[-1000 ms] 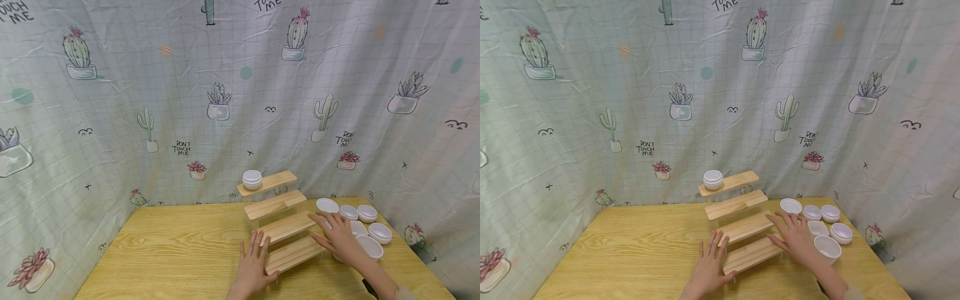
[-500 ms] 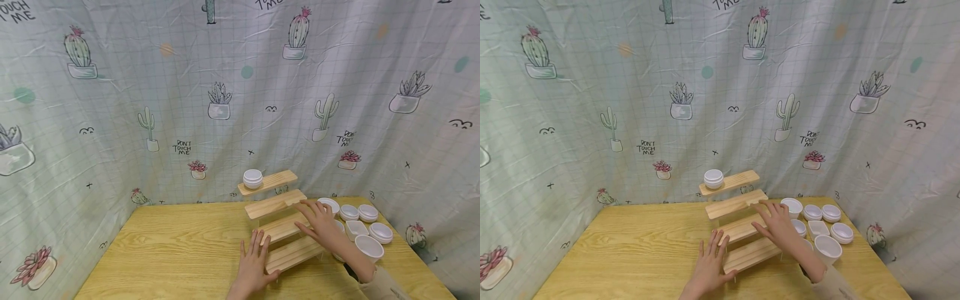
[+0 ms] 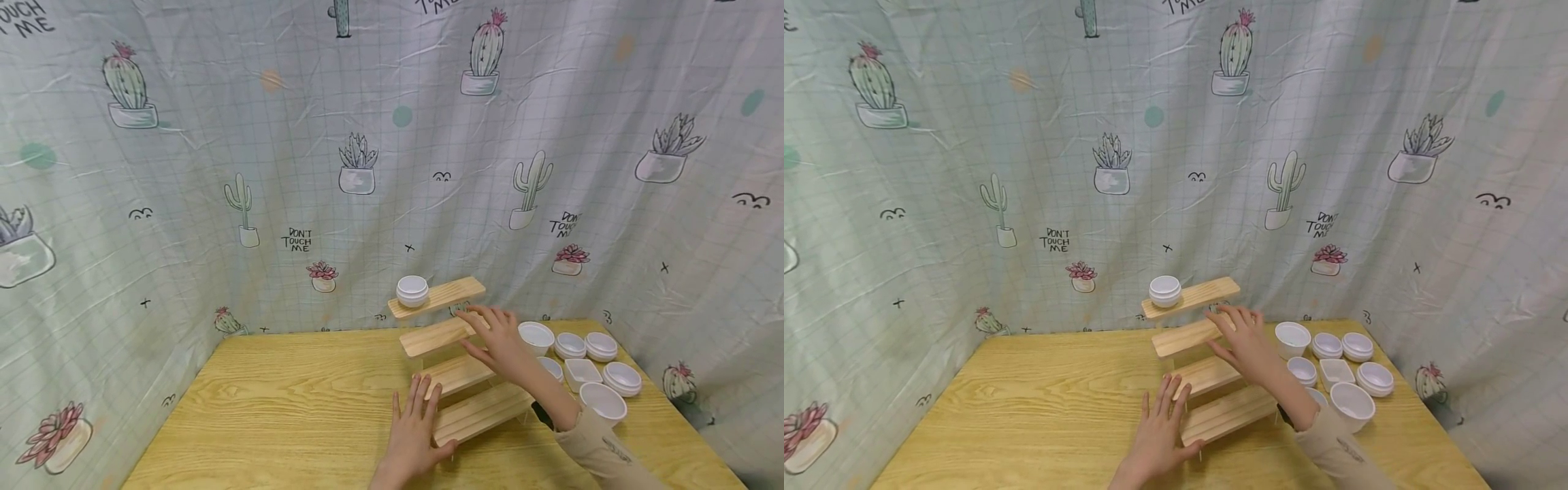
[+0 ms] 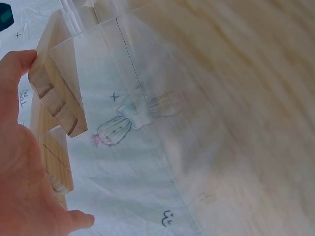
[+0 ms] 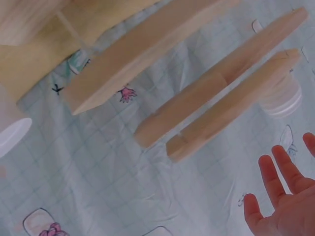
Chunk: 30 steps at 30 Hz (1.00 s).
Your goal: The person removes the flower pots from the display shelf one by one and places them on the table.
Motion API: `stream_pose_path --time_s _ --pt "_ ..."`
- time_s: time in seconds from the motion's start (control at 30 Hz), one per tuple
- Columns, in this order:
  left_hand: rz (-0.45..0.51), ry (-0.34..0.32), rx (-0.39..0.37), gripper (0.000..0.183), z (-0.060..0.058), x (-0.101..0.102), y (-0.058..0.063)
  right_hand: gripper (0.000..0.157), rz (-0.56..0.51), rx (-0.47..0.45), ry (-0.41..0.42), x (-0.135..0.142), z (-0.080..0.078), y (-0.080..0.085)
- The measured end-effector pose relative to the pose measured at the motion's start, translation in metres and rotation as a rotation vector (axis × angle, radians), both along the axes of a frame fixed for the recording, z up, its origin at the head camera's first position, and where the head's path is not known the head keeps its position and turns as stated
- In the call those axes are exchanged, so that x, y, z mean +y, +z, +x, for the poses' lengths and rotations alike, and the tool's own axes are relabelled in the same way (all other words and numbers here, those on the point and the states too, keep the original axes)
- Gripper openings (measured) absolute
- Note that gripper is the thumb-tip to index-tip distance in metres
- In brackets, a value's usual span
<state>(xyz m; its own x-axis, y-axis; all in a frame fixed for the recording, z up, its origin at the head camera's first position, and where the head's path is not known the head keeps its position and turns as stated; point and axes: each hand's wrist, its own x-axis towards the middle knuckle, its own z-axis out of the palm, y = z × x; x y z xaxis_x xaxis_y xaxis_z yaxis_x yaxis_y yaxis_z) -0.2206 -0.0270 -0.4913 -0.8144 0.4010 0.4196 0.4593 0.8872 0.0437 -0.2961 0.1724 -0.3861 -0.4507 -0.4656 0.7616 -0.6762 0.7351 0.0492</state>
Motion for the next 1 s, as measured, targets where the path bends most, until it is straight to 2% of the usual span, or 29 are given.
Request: stream_pose_path --time_s 0.07,0.27,0.67,1.0 --pt "-0.003 -0.001 0.0 0.089 0.0 0.0 0.001 0.051 0.006 -0.005 -0.001 -0.003 -0.002 0.004" --pt "-0.003 -0.003 0.0 0.089 0.0 0.0 0.0 0.047 0.019 -0.022 -0.003 -0.015 -0.009 0.014" --pt "0.012 -0.01 0.005 0.088 0.0 -0.001 0.001 0.049 -0.002 -0.011 0.015 -0.044 -0.03 0.025" --pt "0.0 -0.012 0.023 0.087 0.0 -0.001 0.001 0.047 -0.002 -0.031 0.006 -0.063 -0.04 0.035"
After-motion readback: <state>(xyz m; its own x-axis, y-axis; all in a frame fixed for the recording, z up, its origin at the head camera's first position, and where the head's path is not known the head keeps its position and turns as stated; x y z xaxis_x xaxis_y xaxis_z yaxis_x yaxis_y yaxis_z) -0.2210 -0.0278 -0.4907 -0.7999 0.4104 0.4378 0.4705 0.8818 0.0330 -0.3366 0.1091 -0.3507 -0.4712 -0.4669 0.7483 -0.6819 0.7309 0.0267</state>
